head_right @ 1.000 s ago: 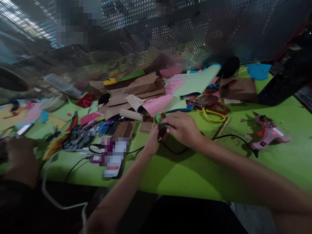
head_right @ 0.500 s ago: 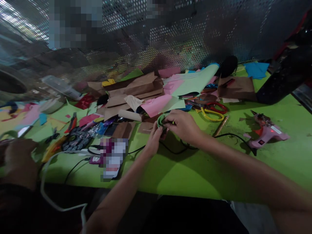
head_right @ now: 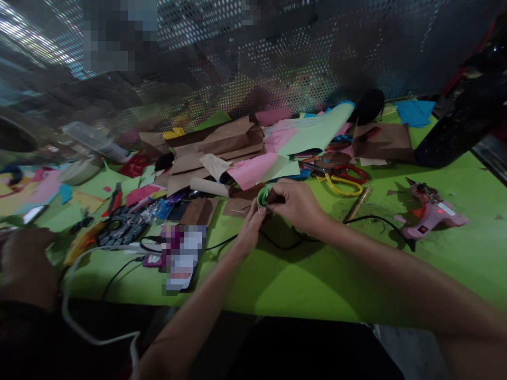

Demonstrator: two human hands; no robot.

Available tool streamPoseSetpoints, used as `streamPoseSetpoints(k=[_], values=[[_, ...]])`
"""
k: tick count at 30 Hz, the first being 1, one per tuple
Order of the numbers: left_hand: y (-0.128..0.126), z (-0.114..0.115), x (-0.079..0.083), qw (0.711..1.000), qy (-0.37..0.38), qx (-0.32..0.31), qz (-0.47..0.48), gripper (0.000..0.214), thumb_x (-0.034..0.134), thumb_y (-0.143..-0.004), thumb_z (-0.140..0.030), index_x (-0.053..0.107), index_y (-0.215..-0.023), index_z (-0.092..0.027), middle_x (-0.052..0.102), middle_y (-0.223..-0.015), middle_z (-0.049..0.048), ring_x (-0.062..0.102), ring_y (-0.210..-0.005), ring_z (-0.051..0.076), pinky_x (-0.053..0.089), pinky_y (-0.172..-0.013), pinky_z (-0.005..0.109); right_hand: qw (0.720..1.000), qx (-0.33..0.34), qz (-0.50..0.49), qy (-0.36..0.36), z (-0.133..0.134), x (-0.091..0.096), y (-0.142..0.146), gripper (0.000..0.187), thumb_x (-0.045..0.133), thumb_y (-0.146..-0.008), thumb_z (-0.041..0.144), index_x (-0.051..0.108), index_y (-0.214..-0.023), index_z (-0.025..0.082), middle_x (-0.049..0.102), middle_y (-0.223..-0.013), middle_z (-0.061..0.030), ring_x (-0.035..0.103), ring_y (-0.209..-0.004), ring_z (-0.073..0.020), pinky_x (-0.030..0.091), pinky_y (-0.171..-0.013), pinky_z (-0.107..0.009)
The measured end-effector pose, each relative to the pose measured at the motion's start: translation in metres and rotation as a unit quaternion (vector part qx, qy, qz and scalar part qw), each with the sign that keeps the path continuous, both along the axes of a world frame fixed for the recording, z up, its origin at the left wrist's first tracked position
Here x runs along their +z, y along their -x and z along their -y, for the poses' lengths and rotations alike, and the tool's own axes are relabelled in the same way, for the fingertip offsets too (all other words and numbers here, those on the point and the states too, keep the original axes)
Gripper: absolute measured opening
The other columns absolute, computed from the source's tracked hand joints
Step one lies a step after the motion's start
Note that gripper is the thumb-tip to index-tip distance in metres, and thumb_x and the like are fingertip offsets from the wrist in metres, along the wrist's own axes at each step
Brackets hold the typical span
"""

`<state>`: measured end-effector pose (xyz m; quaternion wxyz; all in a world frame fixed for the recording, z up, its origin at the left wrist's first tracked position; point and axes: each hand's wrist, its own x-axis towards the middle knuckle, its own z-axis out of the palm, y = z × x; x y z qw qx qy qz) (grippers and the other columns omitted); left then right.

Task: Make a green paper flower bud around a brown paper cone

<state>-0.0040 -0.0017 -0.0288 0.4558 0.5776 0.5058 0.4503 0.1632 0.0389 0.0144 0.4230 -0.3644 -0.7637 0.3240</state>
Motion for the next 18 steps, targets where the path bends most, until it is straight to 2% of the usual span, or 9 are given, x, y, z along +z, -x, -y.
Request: streamPoseSetpoints(k=[6,14,18], values=[[-0.003,0.0,0.004,1.0,0.013,0.003,0.016,0.044,0.055,-0.089,-0.057,0.06,-0.115,-0.021,0.065,-0.114,0.0067,0.054,-0.12,0.023,0.04,-0.109,0.034,1.0,-0.001,-0.004,-0.001,-0.001,-0.002,0.001,0.015,0.071,-0.075,0.004,0.067,-0.071,0.018,0.065,-0.072,0.002,0.057,-0.068,-0.0126,0.038,-0.061,-0.023],[-0.004,-0.002,0.002,0.997,0.041,0.05,0.038,0.045,0.055,-0.088,-0.061,0.061,-0.108,-0.021,0.065,-0.105,0.0067,0.057,-0.104,0.022,0.046,-0.098,0.035,0.999,0.019,0.047,-0.005,-0.009,0.005,-0.007,0.009,0.074,-0.08,0.012,0.076,-0.085,0.019,0.071,-0.082,-0.0012,0.064,-0.076,-0.0154,0.044,-0.068,-0.026],[-0.005,-0.003,0.003,0.996,0.041,0.068,0.042,0.053,0.057,-0.085,-0.067,0.06,-0.111,-0.021,0.063,-0.11,0.0083,0.055,-0.11,0.024,0.046,-0.099,0.037,0.998,0.036,0.037,-0.036,-0.01,0.005,-0.007,0.01,0.071,-0.083,0.011,0.075,-0.082,0.02,0.071,-0.083,-0.0023,0.065,-0.08,-0.0163,0.046,-0.072,-0.026]])
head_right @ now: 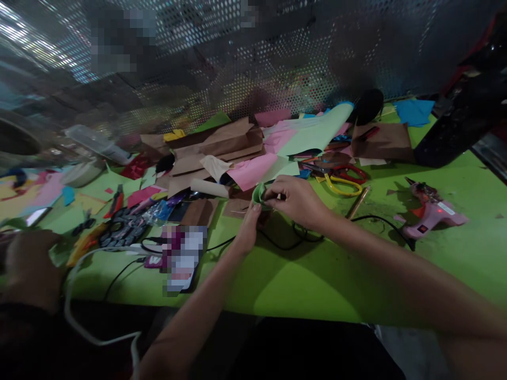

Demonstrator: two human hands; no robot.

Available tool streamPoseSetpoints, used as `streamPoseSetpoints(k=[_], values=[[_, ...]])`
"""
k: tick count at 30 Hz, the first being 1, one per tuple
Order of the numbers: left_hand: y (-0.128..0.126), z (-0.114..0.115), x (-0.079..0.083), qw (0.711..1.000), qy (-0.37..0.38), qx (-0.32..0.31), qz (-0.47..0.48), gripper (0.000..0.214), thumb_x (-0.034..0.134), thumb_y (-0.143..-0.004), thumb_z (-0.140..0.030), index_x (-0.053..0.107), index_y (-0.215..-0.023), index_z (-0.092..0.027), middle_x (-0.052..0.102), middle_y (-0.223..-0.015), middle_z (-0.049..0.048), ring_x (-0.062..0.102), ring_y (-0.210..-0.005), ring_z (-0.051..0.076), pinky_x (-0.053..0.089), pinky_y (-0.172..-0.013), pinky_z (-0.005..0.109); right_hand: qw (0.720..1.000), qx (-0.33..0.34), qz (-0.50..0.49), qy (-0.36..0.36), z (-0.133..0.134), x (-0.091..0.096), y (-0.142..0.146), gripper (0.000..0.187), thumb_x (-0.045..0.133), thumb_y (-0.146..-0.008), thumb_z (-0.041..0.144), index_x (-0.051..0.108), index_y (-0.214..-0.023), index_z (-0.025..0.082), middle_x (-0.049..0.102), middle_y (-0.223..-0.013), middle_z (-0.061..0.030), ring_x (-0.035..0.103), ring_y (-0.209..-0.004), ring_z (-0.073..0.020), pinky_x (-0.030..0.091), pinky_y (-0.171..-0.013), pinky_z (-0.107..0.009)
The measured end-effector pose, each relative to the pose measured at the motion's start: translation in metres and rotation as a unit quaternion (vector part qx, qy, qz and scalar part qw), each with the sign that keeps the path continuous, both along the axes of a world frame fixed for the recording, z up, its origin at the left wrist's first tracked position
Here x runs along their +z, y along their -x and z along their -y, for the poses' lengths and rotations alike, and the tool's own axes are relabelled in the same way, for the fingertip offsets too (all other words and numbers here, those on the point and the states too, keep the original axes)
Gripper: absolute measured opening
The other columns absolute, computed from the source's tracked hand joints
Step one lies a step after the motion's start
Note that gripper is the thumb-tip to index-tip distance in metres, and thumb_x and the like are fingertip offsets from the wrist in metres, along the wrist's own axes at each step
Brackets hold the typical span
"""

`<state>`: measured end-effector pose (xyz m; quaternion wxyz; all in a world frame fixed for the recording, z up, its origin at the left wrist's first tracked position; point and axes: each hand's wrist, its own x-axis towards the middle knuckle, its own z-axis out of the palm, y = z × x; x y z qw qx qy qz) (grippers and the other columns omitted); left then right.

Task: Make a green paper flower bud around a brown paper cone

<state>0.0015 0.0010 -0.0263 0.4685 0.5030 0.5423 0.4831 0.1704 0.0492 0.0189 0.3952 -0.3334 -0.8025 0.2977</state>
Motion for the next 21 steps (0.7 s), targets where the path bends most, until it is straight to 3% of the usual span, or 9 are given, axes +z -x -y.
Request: streamPoseSetpoints(k=[4,8,14,21], values=[[0.001,0.0,-0.001,1.0,-0.005,-0.001,-0.001,0.055,0.055,-0.085,-0.071,0.061,-0.108,-0.021,0.063,-0.103,0.0071,0.056,-0.102,0.023,0.048,-0.091,0.035,1.0,0.002,0.011,-0.027,0.003,0.0,0.002,0.01,0.071,-0.083,0.01,0.072,-0.08,0.02,0.07,-0.084,-0.0028,0.064,-0.082,-0.0172,0.045,-0.074,-0.027],[0.004,0.001,-0.005,0.999,-0.008,-0.014,-0.029,0.046,0.053,-0.09,-0.067,0.061,-0.098,-0.022,0.059,-0.087,0.0028,0.053,-0.087,0.018,0.047,-0.081,0.03,0.999,-0.035,0.008,-0.016,0.01,0.004,0.003,0.006,0.074,-0.086,0.022,0.071,-0.081,0.019,0.069,-0.082,-0.0032,0.063,-0.079,-0.0175,0.044,-0.072,-0.028],[0.004,0.002,-0.01,0.996,-0.036,-0.025,-0.077,0.038,0.053,-0.093,-0.06,0.057,-0.102,-0.023,0.056,-0.089,0.0011,0.05,-0.087,0.018,0.041,-0.084,0.029,0.989,-0.132,0.059,-0.013,0.018,0.006,0.008,0.024,0.073,-0.087,0.031,0.061,-0.071,0.019,0.063,-0.074,-0.0016,0.054,-0.071,-0.0164,0.035,-0.065,-0.029],[0.004,0.004,-0.003,0.987,-0.05,-0.038,-0.147,0.027,0.053,-0.095,-0.049,0.056,-0.102,-0.023,0.054,-0.087,0.0016,0.048,-0.087,0.02,0.039,-0.085,0.031,0.989,-0.123,0.079,-0.03,0.018,0.001,0.008,0.026,0.063,-0.091,0.018,0.053,-0.067,0.019,0.054,-0.07,-0.0007,0.05,-0.07,-0.016,0.031,-0.064,-0.029]])
